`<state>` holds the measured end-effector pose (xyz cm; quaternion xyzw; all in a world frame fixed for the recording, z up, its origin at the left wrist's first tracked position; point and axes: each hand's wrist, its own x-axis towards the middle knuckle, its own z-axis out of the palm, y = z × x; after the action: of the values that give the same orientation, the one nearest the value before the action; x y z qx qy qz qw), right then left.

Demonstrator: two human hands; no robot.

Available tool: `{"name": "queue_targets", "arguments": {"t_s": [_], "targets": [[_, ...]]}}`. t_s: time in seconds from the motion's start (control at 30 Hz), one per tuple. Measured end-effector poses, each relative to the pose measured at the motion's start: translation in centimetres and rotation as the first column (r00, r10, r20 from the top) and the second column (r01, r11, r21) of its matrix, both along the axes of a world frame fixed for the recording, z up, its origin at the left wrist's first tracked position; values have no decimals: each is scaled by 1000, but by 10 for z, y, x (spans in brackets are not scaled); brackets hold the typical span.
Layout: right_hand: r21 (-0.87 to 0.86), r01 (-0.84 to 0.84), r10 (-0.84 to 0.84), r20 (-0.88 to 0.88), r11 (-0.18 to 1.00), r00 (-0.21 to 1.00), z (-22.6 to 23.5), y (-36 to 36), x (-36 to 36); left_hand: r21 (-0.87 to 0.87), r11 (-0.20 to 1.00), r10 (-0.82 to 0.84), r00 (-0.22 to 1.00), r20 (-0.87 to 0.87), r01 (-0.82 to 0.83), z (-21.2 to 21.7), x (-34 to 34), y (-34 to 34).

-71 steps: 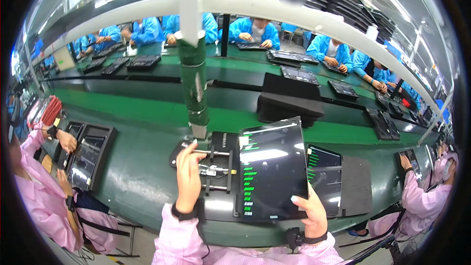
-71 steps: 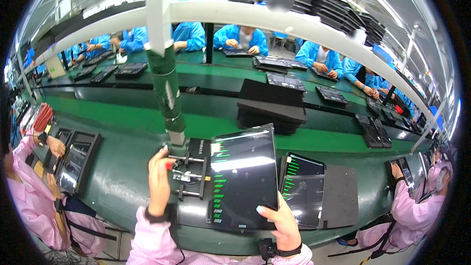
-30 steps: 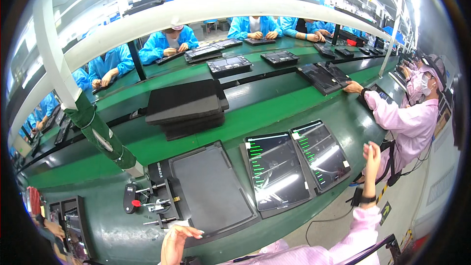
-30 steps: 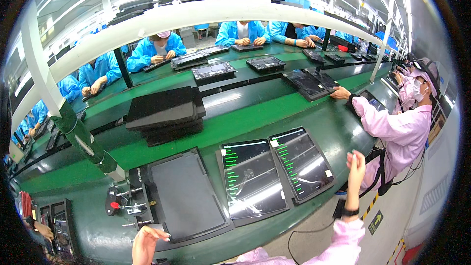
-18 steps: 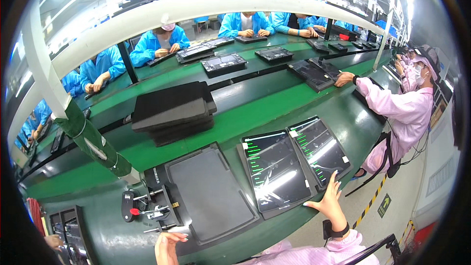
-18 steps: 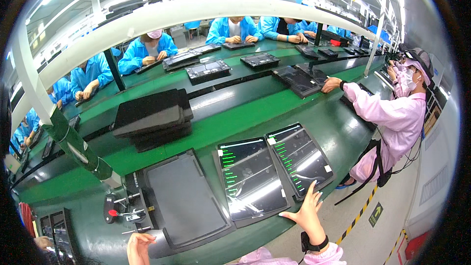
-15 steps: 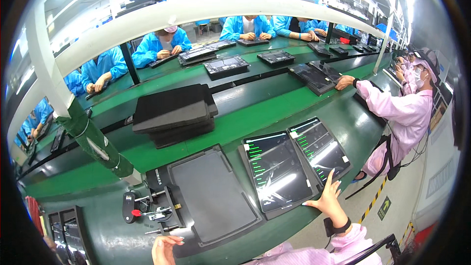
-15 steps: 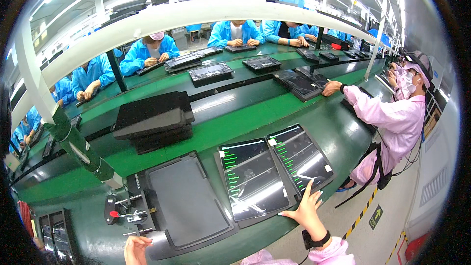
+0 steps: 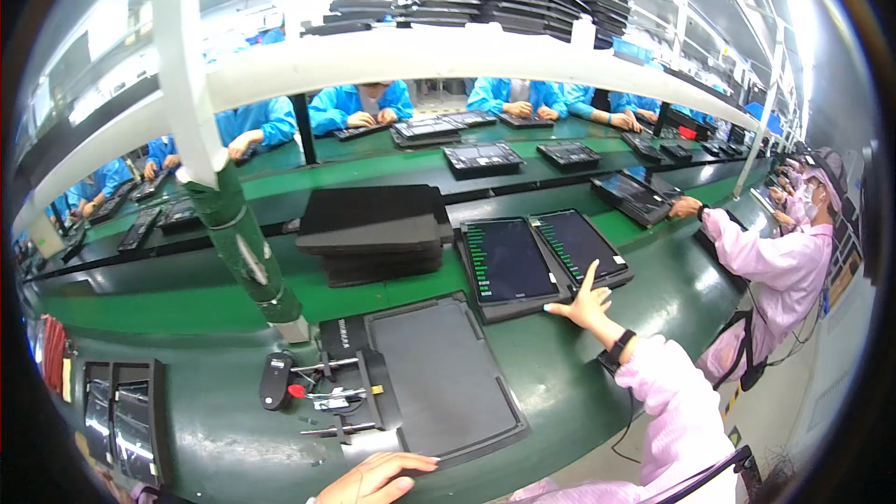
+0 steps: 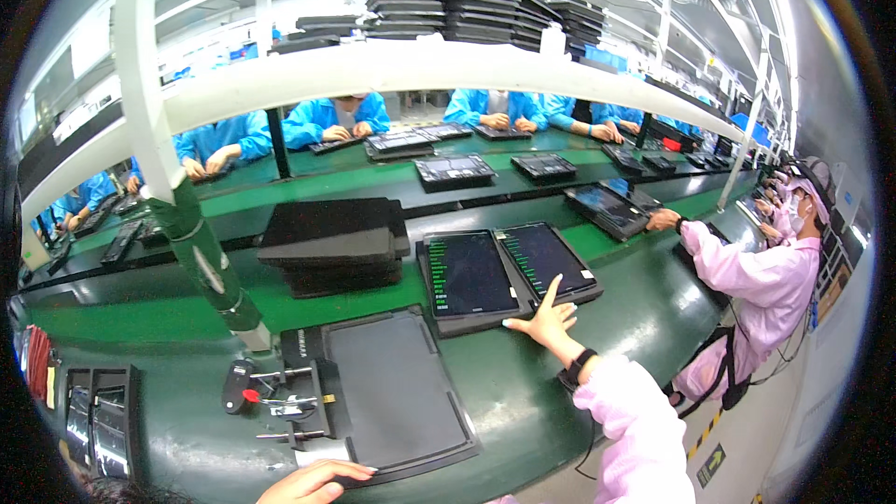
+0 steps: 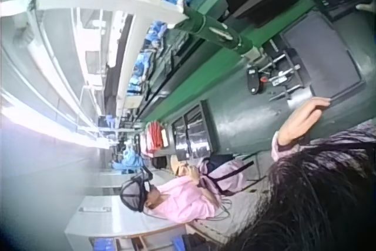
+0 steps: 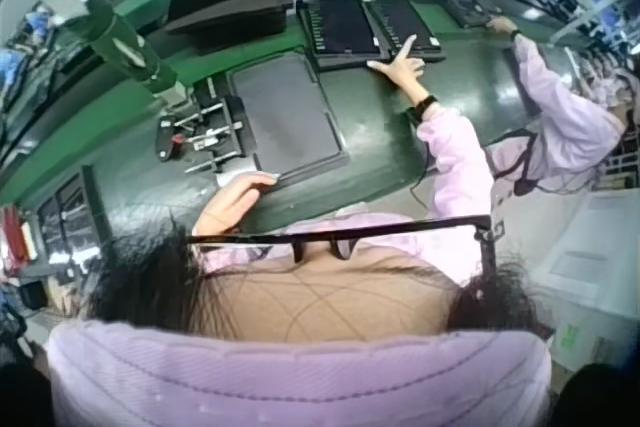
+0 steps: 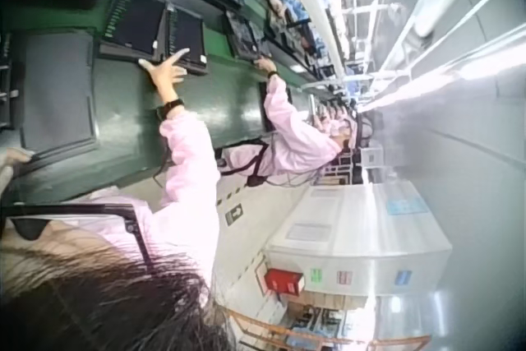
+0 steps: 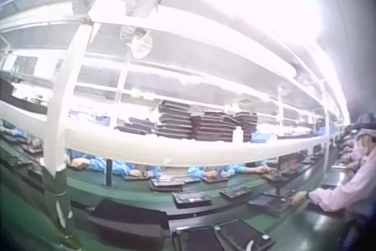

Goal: The recorder and nearby workers are testing and inspecting electronic tablet screens on a manufacturing assembly line.

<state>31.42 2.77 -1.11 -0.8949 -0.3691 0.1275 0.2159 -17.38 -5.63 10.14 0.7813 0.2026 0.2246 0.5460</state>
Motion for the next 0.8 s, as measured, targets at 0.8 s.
{"name": "queue_targets", "arguments": {"t_s": [0.8], "targets": [[668,-254,701,-710,699,62,20,-13,-111,-611,737,-173,955,243,289,-96,113,31]]}}
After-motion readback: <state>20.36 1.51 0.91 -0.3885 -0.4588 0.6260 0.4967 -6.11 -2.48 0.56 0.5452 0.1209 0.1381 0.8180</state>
